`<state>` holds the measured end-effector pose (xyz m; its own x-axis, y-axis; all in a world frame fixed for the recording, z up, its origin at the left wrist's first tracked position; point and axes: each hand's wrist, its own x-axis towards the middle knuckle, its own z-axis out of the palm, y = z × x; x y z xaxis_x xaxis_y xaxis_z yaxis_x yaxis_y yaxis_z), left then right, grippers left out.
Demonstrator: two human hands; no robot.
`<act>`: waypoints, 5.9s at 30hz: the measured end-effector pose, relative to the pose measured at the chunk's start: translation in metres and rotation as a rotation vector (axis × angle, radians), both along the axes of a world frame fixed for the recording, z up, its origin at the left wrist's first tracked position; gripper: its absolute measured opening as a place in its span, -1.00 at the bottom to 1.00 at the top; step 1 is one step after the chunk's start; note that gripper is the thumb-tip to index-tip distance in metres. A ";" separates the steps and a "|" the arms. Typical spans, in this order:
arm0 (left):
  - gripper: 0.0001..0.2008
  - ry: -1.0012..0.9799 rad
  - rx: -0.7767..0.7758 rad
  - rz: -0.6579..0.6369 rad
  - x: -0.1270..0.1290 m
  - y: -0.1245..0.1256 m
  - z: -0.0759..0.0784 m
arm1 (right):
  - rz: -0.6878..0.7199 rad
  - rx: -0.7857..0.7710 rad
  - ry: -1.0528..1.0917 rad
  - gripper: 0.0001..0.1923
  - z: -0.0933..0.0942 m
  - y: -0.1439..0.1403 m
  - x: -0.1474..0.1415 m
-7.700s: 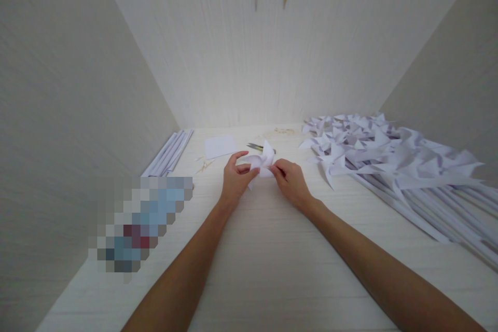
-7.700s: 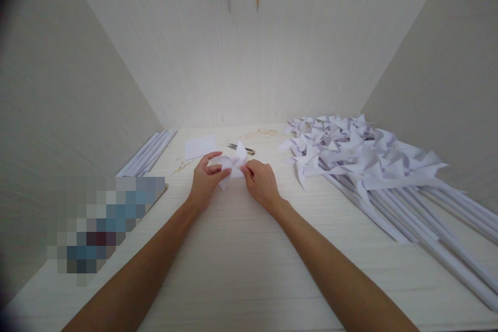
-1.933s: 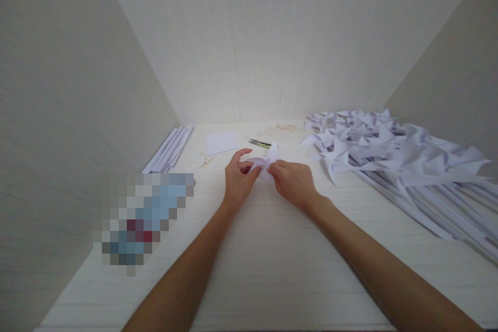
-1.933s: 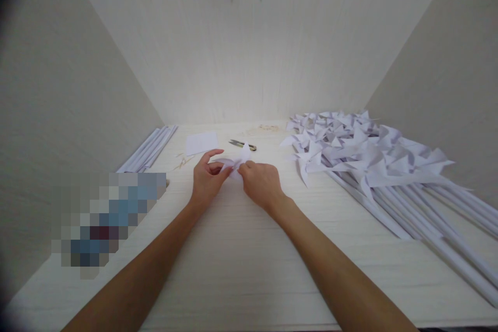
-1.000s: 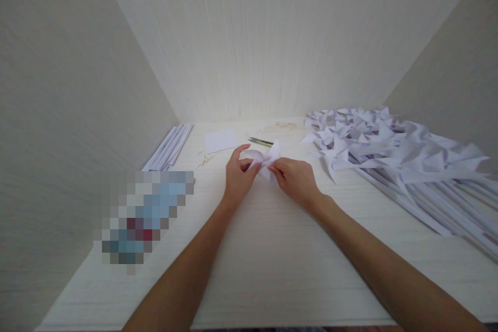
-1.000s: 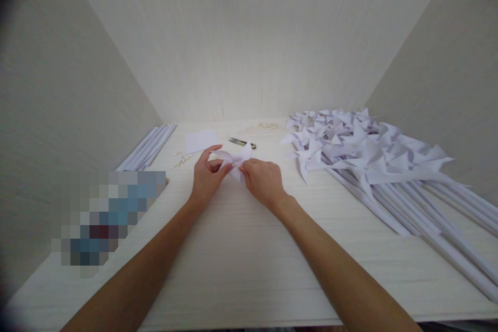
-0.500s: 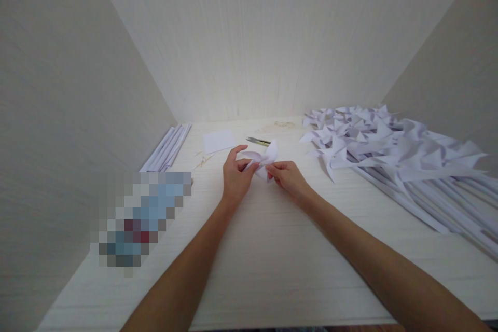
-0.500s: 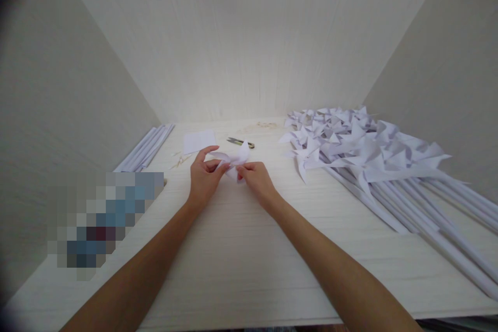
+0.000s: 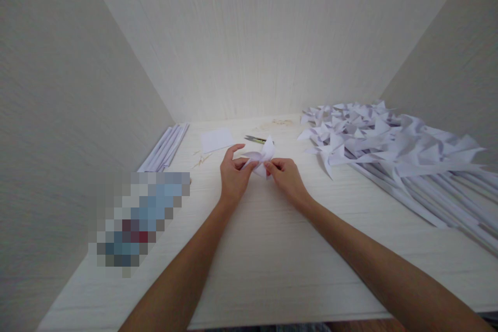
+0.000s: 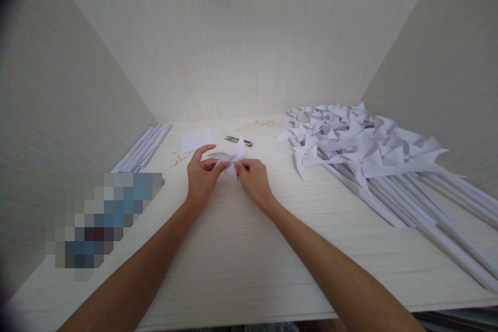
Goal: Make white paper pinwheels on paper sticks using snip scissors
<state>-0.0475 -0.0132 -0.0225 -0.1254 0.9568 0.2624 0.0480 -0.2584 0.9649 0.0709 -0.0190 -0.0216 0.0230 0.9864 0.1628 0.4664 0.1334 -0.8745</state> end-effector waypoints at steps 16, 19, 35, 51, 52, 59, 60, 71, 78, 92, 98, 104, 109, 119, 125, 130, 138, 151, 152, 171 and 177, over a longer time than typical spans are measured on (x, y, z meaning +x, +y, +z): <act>-0.45 -0.006 0.012 -0.025 -0.001 0.002 -0.003 | 0.041 0.020 -0.248 -0.69 0.007 -0.002 0.004; -0.46 0.001 0.021 -0.009 -0.001 0.002 -0.004 | 0.023 0.239 -0.599 -0.74 0.011 -0.008 0.003; -0.53 0.096 0.105 0.108 -0.002 0.001 -0.007 | 0.006 0.194 -0.531 -0.71 0.012 -0.005 -0.007; -0.58 0.185 0.169 0.168 0.000 -0.002 -0.005 | 0.051 -0.054 -0.059 -0.68 0.008 0.003 -0.007; -0.57 0.166 0.162 0.161 0.000 -0.002 -0.005 | 0.084 -0.101 0.055 -0.68 0.006 0.006 -0.006; -0.48 0.057 0.119 0.132 0.000 0.000 -0.005 | 0.169 0.019 0.222 -0.70 -0.011 0.011 0.000; -0.48 0.057 0.120 0.134 0.000 0.000 -0.005 | 0.164 0.027 0.223 -0.71 -0.011 0.010 0.000; -0.51 0.029 0.136 0.119 0.000 0.000 -0.006 | 0.126 0.039 0.266 -0.70 -0.017 0.010 0.000; -0.53 0.007 0.116 0.114 0.000 0.000 -0.005 | 0.127 0.001 0.335 -0.71 -0.017 0.009 0.002; -0.59 0.038 0.113 0.086 0.001 -0.001 -0.005 | 0.123 0.059 0.227 -0.71 -0.016 0.009 0.001; -0.58 0.046 0.111 0.093 0.001 0.000 -0.006 | 0.077 0.078 0.163 -0.70 -0.012 0.006 0.000; -0.59 0.058 0.108 0.098 0.001 -0.001 -0.006 | 0.059 0.087 0.136 -0.70 -0.009 0.004 -0.001; -0.59 0.042 0.103 0.092 0.001 -0.001 -0.006 | 0.055 0.071 0.152 -0.71 -0.010 0.003 -0.001; -0.59 0.045 0.101 0.090 0.001 -0.001 -0.006 | 0.057 0.069 0.170 -0.71 -0.012 0.004 0.000; -0.59 0.010 0.079 0.041 0.000 0.000 -0.003 | 0.084 0.041 0.195 -0.71 -0.015 0.007 0.002; -0.56 -0.002 0.051 0.020 -0.001 0.001 -0.003 | 0.110 0.014 0.241 -0.70 -0.017 0.010 0.003; -0.55 -0.019 0.049 0.019 -0.002 0.001 -0.002 | 0.134 -0.011 0.281 -0.71 -0.016 0.011 0.004; -0.57 0.077 0.091 0.038 -0.002 0.004 -0.010 | 0.015 0.266 -0.203 -0.75 0.002 0.004 0.003; -0.57 0.080 0.096 0.041 -0.002 0.004 -0.010 | 0.010 0.236 -0.197 -0.75 0.003 0.004 0.003; -0.54 0.123 0.095 0.066 -0.001 0.003 -0.008 | 0.027 0.195 -0.461 -0.75 0.010 0.000 0.002; -0.77 0.092 0.120 0.055 0.002 0.002 -0.008 | -0.038 0.253 -0.581 -0.71 0.011 -0.004 -0.001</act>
<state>-0.0453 -0.0113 -0.0301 -0.1467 0.9103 0.3870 0.1515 -0.3659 0.9182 0.0696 -0.0233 -0.0108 -0.1051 0.9161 0.3870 0.8637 0.2770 -0.4211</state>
